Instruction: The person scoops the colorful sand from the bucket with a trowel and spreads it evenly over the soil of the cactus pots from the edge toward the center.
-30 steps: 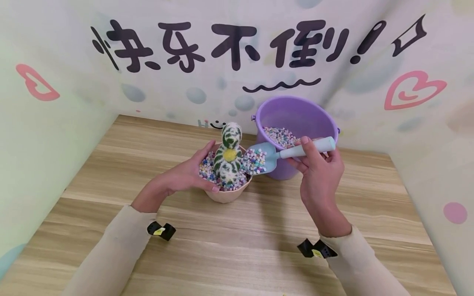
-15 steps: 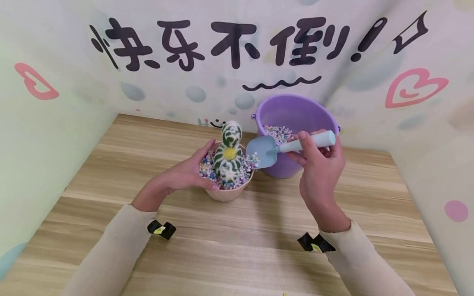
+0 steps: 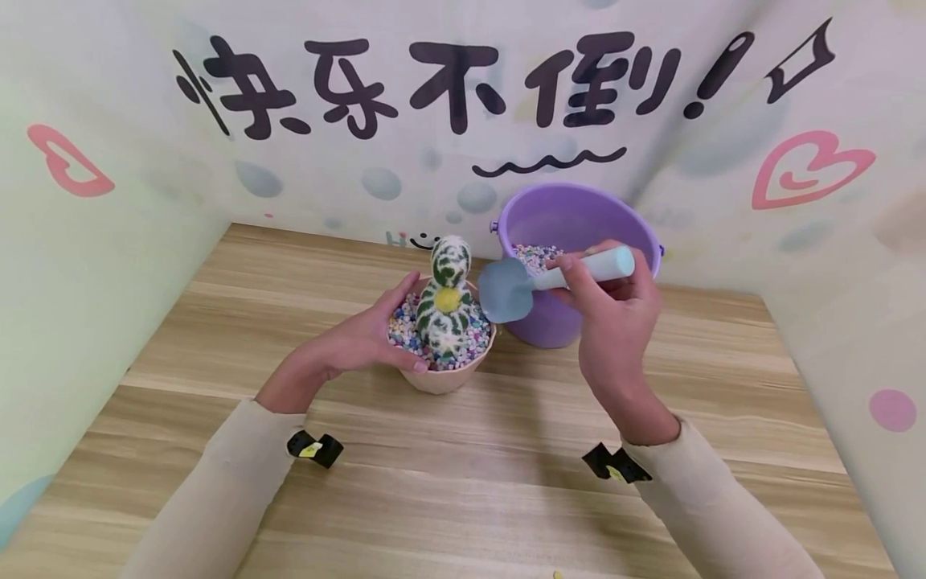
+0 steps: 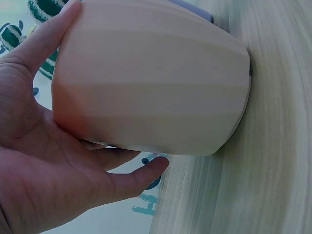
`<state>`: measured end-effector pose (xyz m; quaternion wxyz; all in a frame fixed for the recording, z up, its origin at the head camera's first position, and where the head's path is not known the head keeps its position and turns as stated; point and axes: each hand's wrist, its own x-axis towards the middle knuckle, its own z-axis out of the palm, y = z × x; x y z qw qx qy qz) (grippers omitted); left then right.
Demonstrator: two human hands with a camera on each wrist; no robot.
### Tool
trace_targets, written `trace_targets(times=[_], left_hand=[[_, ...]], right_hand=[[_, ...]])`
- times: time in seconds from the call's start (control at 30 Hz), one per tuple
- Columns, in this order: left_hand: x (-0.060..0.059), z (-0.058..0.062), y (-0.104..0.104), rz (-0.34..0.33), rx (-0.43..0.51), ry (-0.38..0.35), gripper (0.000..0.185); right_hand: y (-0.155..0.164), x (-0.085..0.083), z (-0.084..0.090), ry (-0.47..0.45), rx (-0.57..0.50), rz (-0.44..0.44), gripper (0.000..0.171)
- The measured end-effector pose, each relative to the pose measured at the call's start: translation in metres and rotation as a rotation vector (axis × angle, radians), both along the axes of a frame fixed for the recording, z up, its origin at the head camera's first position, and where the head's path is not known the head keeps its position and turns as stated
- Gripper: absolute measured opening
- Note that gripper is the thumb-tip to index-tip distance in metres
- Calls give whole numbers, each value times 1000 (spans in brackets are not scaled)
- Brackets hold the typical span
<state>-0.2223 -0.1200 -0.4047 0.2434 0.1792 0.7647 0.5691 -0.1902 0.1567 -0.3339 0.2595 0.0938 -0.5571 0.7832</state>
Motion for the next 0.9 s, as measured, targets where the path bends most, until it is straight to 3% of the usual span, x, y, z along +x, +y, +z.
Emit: trace_targets(times=[0.47, 0.73, 0.9], left_hand=[[2, 1, 0, 3, 16, -15, 127], [6, 2, 1, 20, -15, -17, 129], [19, 7, 4, 99, -94, 46, 129]], right_hand=[[-2, 1, 8, 180, 207, 109, 19], [4, -3, 13, 137, 214, 33, 14], [15, -11, 22, 72, 96, 45, 20]])
